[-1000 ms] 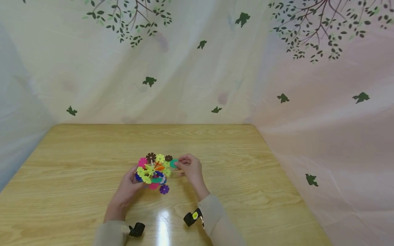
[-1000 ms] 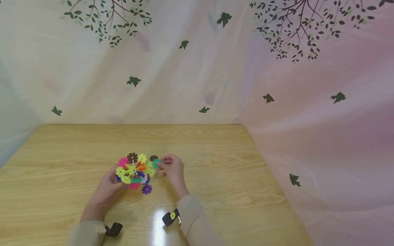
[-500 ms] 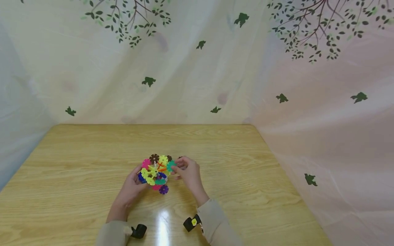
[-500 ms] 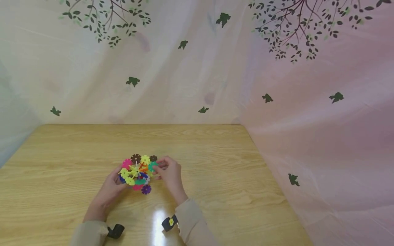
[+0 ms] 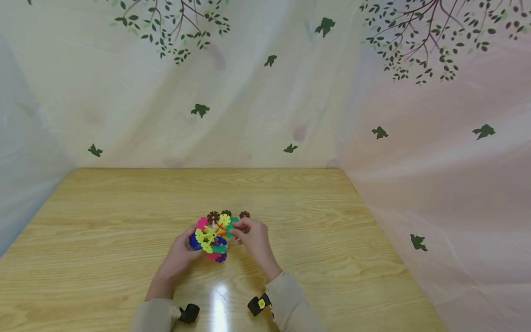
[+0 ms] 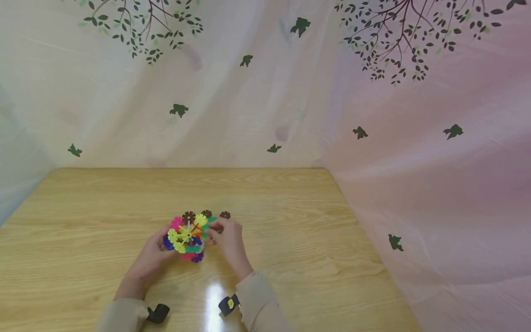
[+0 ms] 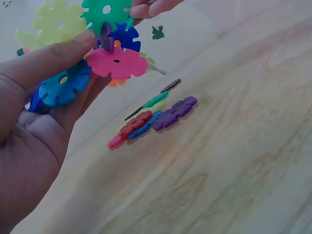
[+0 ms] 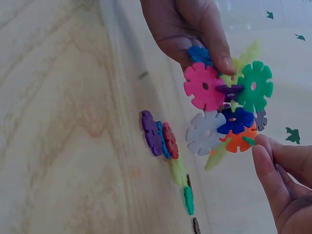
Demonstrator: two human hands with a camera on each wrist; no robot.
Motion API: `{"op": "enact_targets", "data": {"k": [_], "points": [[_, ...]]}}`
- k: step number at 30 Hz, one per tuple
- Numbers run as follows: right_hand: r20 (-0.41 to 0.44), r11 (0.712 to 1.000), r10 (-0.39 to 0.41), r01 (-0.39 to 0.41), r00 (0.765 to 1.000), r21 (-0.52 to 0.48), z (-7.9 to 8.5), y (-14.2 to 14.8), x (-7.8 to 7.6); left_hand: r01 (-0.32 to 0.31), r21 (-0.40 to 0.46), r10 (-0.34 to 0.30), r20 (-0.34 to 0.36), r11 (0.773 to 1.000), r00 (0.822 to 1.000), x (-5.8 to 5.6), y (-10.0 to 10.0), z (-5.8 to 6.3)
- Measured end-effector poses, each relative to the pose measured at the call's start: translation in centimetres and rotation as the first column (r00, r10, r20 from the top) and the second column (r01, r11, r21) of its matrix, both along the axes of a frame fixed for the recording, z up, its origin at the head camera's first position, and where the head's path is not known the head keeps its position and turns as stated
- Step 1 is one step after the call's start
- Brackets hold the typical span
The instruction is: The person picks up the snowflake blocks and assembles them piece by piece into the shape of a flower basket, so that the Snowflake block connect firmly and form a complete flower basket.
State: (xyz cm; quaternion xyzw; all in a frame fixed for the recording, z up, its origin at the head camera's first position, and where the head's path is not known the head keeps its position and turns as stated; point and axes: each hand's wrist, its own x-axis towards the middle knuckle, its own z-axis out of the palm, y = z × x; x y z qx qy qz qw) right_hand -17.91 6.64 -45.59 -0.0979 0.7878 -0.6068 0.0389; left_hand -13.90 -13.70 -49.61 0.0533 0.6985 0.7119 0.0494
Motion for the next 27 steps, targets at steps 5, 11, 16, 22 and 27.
{"op": "enact_targets", "data": {"k": [5,11,16,22,27], "points": [[0.033,0.998,0.001,0.001,0.999,-0.070,-1.0,0.2,0.0,-0.011,-0.038,0.012,0.020,0.999,1.000,0.2,0.2,-0.1],[0.115,0.991,0.055,-0.040,0.992,-0.130,-1.4,0.1,0.0,-0.093,-0.038,0.095,0.055,0.995,0.994,0.3,-1.0,0.3],[0.112,0.941,0.151,-0.177,0.982,0.289,-2.6,-0.3,0.3,-0.182,0.025,0.180,0.068,0.983,0.981,0.0,-2.1,0.7],[0.079,0.717,0.278,-0.262,0.957,0.647,-2.3,-1.6,1.0,-0.198,0.021,0.195,0.088,0.980,0.977,0.0,-2.5,1.0],[0.075,0.670,0.277,-0.249,0.958,0.700,-1.7,-2.0,1.1,-0.189,-0.005,0.188,0.126,0.982,0.974,0.0,-2.4,1.2]]}}
